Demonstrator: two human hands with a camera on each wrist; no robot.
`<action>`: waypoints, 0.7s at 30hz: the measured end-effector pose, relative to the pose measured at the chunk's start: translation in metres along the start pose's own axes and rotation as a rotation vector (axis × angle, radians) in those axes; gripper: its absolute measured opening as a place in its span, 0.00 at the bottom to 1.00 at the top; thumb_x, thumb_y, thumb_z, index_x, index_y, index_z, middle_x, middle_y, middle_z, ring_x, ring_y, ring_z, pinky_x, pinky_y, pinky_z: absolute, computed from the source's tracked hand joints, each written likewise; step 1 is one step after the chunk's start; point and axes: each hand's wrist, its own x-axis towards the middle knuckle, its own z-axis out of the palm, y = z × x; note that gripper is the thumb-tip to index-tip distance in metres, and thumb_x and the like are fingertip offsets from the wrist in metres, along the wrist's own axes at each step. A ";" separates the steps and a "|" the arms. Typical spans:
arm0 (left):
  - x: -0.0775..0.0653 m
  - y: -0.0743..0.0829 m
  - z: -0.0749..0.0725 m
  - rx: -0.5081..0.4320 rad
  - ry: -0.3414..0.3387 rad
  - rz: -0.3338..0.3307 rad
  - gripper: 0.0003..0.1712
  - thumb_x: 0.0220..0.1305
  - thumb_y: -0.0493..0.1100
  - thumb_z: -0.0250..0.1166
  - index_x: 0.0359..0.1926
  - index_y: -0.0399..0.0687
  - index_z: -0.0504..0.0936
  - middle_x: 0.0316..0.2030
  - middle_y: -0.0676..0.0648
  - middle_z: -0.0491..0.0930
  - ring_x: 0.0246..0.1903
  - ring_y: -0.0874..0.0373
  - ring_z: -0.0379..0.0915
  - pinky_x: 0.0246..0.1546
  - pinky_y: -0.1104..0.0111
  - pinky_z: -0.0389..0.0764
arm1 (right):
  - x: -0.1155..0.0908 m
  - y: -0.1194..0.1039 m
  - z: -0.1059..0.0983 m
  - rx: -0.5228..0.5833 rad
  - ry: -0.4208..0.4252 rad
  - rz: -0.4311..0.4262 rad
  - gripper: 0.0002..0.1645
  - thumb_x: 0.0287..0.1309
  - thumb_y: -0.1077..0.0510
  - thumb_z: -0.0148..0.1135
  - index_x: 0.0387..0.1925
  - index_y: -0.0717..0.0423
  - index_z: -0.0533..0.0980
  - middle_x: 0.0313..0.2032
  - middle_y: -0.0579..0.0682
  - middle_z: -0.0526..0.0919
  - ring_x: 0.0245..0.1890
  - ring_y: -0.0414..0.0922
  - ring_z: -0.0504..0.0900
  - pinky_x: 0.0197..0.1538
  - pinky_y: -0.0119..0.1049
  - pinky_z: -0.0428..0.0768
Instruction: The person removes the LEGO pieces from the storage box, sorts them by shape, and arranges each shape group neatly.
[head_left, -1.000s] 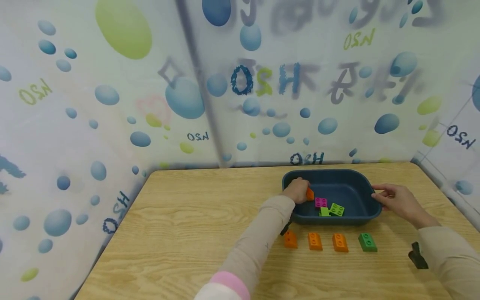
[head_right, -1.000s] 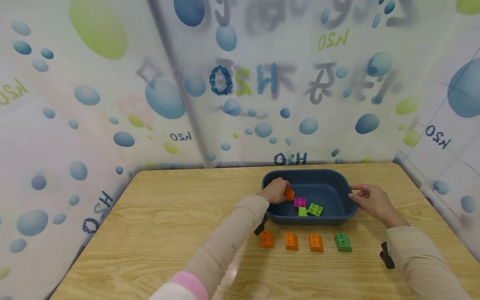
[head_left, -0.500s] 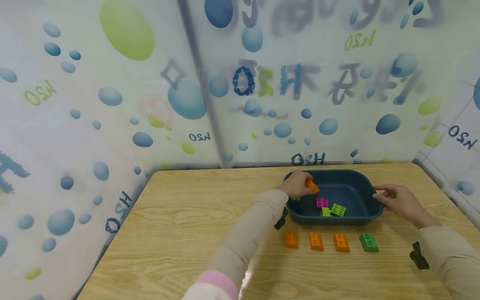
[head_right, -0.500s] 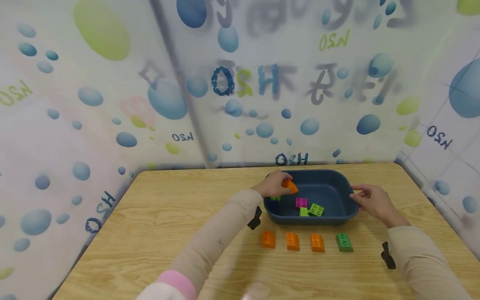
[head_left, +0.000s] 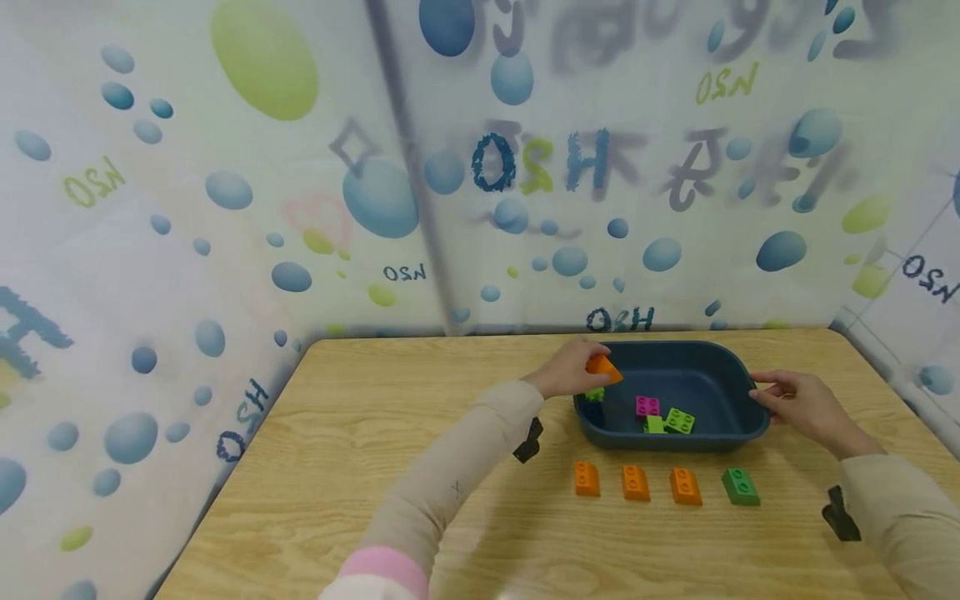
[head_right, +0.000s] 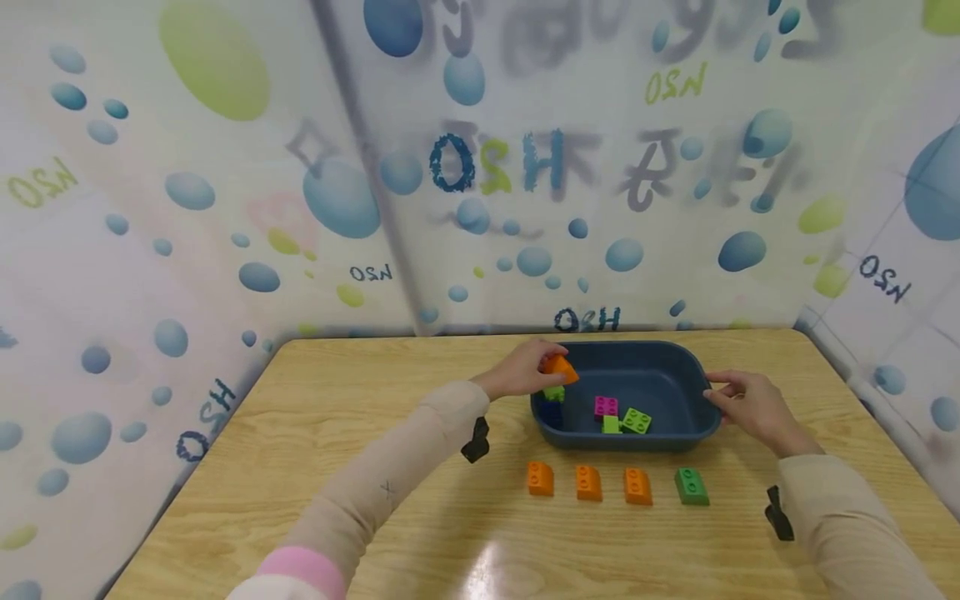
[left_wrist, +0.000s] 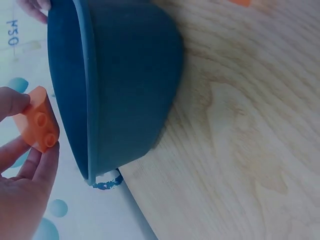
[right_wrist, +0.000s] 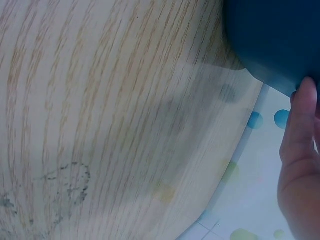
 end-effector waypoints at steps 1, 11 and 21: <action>-0.003 -0.001 -0.001 -0.006 0.003 0.009 0.25 0.60 0.45 0.57 0.57 0.40 0.68 0.48 0.45 0.70 0.41 0.59 0.66 0.40 0.78 0.68 | 0.000 0.000 0.000 0.001 0.000 -0.001 0.28 0.61 0.57 0.51 0.52 0.79 0.63 0.29 0.58 0.78 0.18 0.41 0.74 0.25 0.34 0.77; -0.031 -0.002 -0.003 -0.041 0.015 0.062 0.24 0.58 0.45 0.59 0.55 0.41 0.71 0.42 0.48 0.71 0.36 0.61 0.65 0.35 0.80 0.68 | 0.000 -0.001 0.000 -0.005 0.004 -0.008 0.28 0.61 0.58 0.51 0.52 0.80 0.63 0.29 0.58 0.78 0.19 0.40 0.75 0.25 0.34 0.77; -0.064 -0.011 0.004 -0.185 0.012 0.062 0.24 0.56 0.45 0.61 0.54 0.41 0.72 0.37 0.51 0.69 0.34 0.64 0.66 0.36 0.79 0.70 | 0.000 0.001 0.001 -0.013 0.014 -0.013 0.27 0.60 0.58 0.52 0.51 0.79 0.63 0.28 0.58 0.78 0.18 0.41 0.75 0.25 0.34 0.77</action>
